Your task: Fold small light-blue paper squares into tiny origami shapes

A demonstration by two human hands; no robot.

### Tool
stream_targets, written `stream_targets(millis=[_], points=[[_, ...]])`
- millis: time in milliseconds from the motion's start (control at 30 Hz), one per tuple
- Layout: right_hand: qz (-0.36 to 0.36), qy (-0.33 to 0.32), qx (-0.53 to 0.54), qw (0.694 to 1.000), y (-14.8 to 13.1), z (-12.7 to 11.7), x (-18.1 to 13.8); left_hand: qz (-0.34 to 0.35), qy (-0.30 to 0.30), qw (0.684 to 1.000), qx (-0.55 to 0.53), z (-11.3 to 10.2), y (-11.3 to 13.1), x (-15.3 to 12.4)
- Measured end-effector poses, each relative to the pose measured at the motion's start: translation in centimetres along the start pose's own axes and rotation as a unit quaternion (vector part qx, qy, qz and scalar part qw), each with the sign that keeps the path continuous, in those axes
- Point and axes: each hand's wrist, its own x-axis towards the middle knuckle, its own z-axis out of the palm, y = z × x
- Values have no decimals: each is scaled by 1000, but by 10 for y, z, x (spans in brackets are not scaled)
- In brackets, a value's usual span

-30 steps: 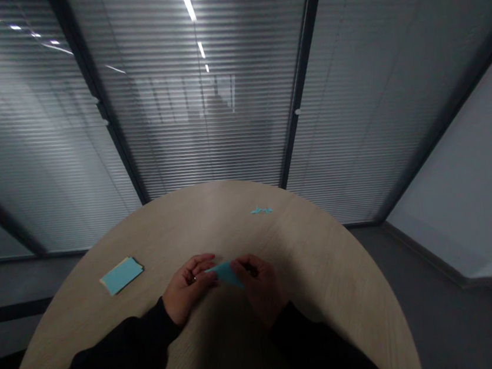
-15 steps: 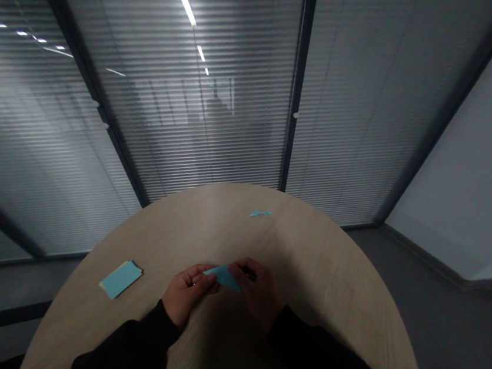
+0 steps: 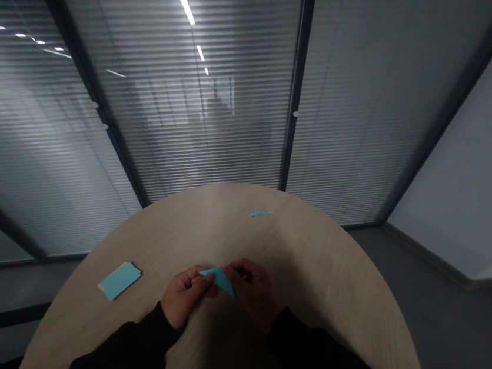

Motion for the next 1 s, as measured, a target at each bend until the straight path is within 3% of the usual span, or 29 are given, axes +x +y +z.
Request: stream_targets(millis=[1000], points=[[-28,5,-36,999,-1,-2,0,14,-29,999,-31,-2,-5,2]])
